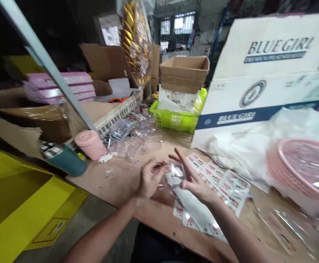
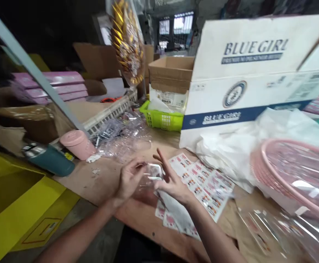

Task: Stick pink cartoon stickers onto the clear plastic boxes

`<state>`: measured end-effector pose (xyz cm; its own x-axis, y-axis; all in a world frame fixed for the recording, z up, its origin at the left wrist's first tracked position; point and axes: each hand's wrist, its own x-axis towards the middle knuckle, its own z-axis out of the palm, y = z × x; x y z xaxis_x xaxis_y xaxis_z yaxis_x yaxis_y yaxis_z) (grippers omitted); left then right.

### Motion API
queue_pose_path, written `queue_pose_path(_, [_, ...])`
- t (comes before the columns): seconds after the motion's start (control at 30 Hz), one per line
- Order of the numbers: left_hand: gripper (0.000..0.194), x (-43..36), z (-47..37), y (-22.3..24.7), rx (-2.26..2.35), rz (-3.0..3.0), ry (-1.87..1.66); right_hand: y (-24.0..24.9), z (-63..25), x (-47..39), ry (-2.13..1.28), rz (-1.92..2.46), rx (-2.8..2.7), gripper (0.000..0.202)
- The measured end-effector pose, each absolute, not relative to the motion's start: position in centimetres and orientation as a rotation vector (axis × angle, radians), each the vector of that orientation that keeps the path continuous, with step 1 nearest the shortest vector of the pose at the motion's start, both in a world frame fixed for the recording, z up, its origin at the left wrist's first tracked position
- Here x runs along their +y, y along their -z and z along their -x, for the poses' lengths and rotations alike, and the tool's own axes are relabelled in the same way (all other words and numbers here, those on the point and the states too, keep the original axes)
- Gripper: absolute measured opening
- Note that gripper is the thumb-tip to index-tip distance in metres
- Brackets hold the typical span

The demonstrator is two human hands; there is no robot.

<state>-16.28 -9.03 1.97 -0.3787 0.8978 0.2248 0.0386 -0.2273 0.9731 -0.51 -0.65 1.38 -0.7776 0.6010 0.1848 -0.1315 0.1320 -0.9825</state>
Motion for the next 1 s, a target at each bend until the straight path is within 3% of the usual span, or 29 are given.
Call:
queue_pose_path(0.07, [0.020, -9.2, 15.3, -1.6, 1.297, -1.022, -1.612, -1.6, -0.1, -1.8, -1.487, 0.467, -1.966, 0.104])
queue_pose_path(0.3, [0.059, -9.9, 14.2, 1.0, 1.210, -0.710, -1.540, -1.0, -0.2, -2.6, -0.906, 0.793, -2.314, 0.086])
queue_pose_path(0.43, [0.069, -9.8, 17.1, 2.3, 1.584, -0.998, -1.563, -0.4, -3.0, -0.8, -0.839, 0.931, -2.386, 0.060])
queue_pose_path(0.53, [0.078, -8.5, 19.4, 2.5, 2.060, -1.561, -1.332, 1.1, -5.3, 1.3, -0.704, 1.248, -2.234, 0.069])
queue_pose_path(0.6, [0.075, -7.5, 19.3, 2.2, 2.241, -1.888, -1.117, 2.2, -6.1, 2.5, -0.729, 1.297, -2.180, 0.078])
queue_pose_path(0.7, [0.073, -6.0, 16.4, 1.4, 2.070, -2.085, -1.106, 2.9, -6.7, 3.5, -0.843, 1.261, -2.102, 0.066])
queue_pose_path(0.83, [0.099, -4.8, 11.9, 0.8, 1.629, -1.528, -1.259, 1.6, -8.1, 3.3, -1.051, 1.073, -2.017, 0.047])
queue_pose_path(0.93, [0.072, -4.5, 10.0, 0.6, 1.189, -0.946, -1.200, 0.2, -9.4, 2.4, -1.192, 0.945, -1.944, 0.042])
queue_pose_path(1.0, [0.052, -4.6, 9.2, 0.4, 1.016, -0.701, -1.240, -0.5, -9.8, 1.5, -1.010, 0.987, -1.887, 0.040])
